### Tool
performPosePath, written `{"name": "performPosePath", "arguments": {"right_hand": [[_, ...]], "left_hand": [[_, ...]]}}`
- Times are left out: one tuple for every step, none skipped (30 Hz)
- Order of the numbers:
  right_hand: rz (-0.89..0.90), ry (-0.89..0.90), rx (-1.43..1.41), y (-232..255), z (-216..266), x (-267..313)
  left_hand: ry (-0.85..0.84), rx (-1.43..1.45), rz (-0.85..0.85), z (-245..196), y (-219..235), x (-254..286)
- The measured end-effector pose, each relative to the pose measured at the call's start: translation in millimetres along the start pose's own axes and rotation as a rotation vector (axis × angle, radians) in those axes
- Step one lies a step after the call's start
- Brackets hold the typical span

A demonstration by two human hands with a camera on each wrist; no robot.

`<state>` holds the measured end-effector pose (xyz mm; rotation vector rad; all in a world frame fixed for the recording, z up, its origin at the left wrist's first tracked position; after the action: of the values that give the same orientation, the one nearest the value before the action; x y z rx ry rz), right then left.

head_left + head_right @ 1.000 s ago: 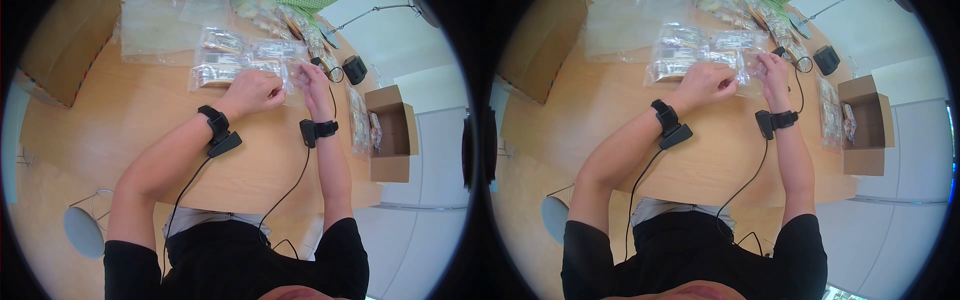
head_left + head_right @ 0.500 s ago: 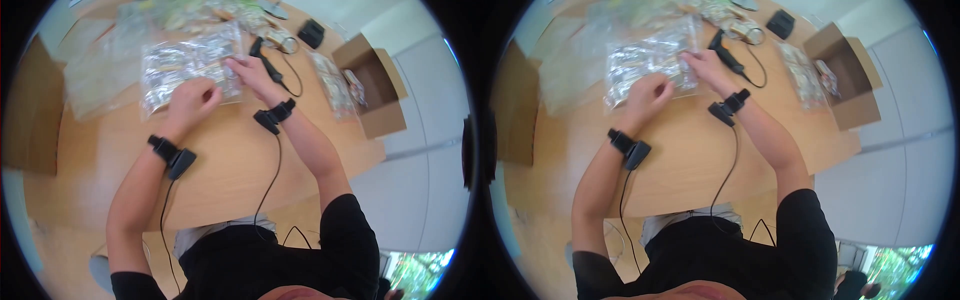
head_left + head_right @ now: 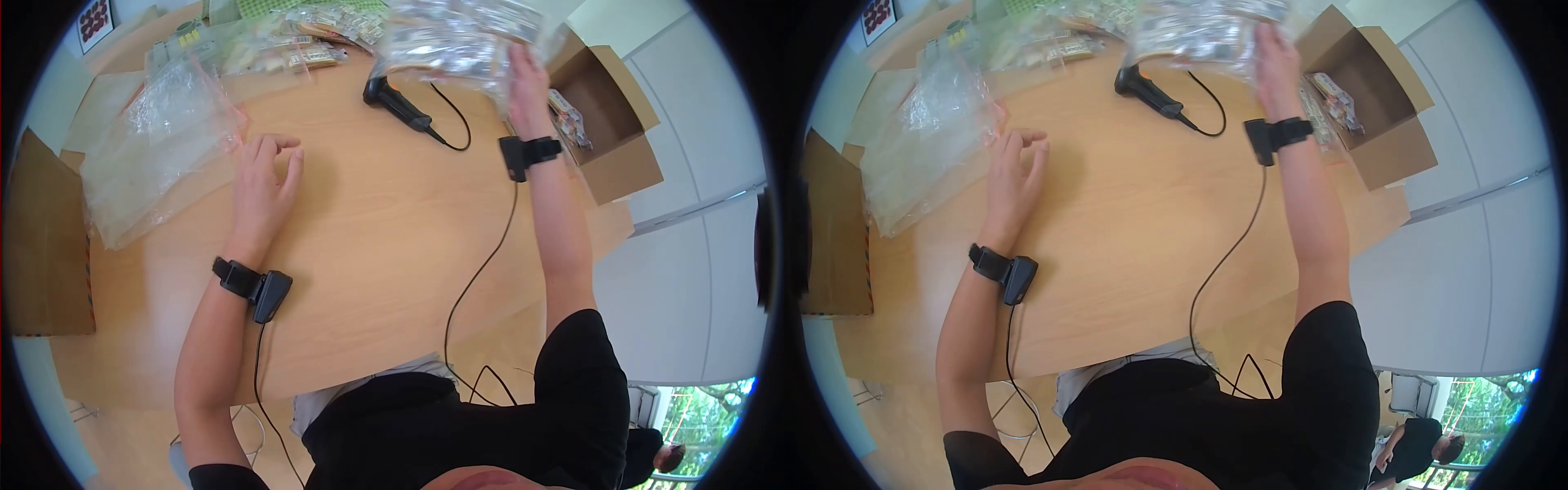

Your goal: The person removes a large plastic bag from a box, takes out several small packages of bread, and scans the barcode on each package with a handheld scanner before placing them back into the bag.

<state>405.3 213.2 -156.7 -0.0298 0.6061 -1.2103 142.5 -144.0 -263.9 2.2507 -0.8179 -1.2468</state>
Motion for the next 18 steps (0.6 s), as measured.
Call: {"name": "performPosePath", "arguments": {"right_hand": [[-0.047,0.015,-0.001,22.6,1.9,-13.2],[-0.085,0.033,0.012,47.6,0.9,-27.5],[-0.123,0.051,0.025,74.9,-2.4,-41.1],[-0.164,0.070,0.039,99.8,-5.9,-48.9],[-0.198,0.047,0.041,120.1,-8.5,-50.7],[-0.232,0.025,0.042,137.5,-11.2,-50.4],[-0.267,0.003,0.043,156.3,-16.4,-50.7],[-0.342,-0.014,0.028,177.9,-26.1,-52.1],[-0.418,-0.030,0.013,200.7,-39.6,-54.1],[-0.494,-0.046,-0.002,223.0,-52.2,-55.5],[-0.523,-0.117,-0.052,242.6,-62.6,-55.3],[-0.553,-0.186,-0.101,261.8,-71.7,-54.3],[-0.582,-0.254,-0.151,284.8,-80.4,-54.7],[-0.497,-0.362,-0.176,327.2,-90.4,-67.0],[-0.507,-0.443,-0.211,323.7,-86.2,-59.9],[-0.514,-0.511,-0.229,304.7,-76.0,-48.7],[-0.513,-0.553,-0.221,284.5,-63.2,-39.1],[-0.493,-0.539,-0.168,273.4,-49.4,-34.2]], "left_hand": [[0.002,-0.029,-0.010,1.0,-0.8,0.4],[0.004,-0.057,-0.020,2.5,-1.5,1.0],[-0.001,-0.106,-0.022,4.6,-2.3,1.1],[-0.007,-0.155,-0.024,7.0,-3.0,0.9],[-0.013,-0.204,-0.025,8.6,-3.5,1.0],[-0.001,-0.197,-0.012,9.5,-4.0,1.4],[0.009,-0.191,0.002,10.1,-4.5,1.9],[0.019,-0.183,0.016,10.8,-5.2,2.2],[0.019,-0.192,0.016,12.2,-6.1,2.3],[0.019,-0.200,0.017,14.2,-7.2,2.5],[0.018,-0.207,0.020,15.9,-8.1,3.1],[0.015,-0.217,0.018,17.7,-8.9,4.1],[0.011,-0.227,0.015,19.3,-9.7,4.5],[0.007,-0.236,0.010,19.3,-10.5,4.1],[0.010,-0.239,0.022,18.5,-11.6,3.5],[0.016,-0.246,0.032,18.2,-11.2,3.1],[0.022,-0.260,0.045,19.1,-9.0,3.8],[-0.005,-0.230,0.032,19.4,-8.2,4.0]]}}
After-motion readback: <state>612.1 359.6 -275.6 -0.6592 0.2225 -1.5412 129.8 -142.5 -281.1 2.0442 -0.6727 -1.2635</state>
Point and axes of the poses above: each hand's wrist, its own x-axis away from the middle knuckle, its own y-axis out of the back of the hand, z = x × y, the point moved 1 cm from there along -x, towards the middle knuckle, and after that the axes turned 9 degrees about -x, right-handed, at the moved point
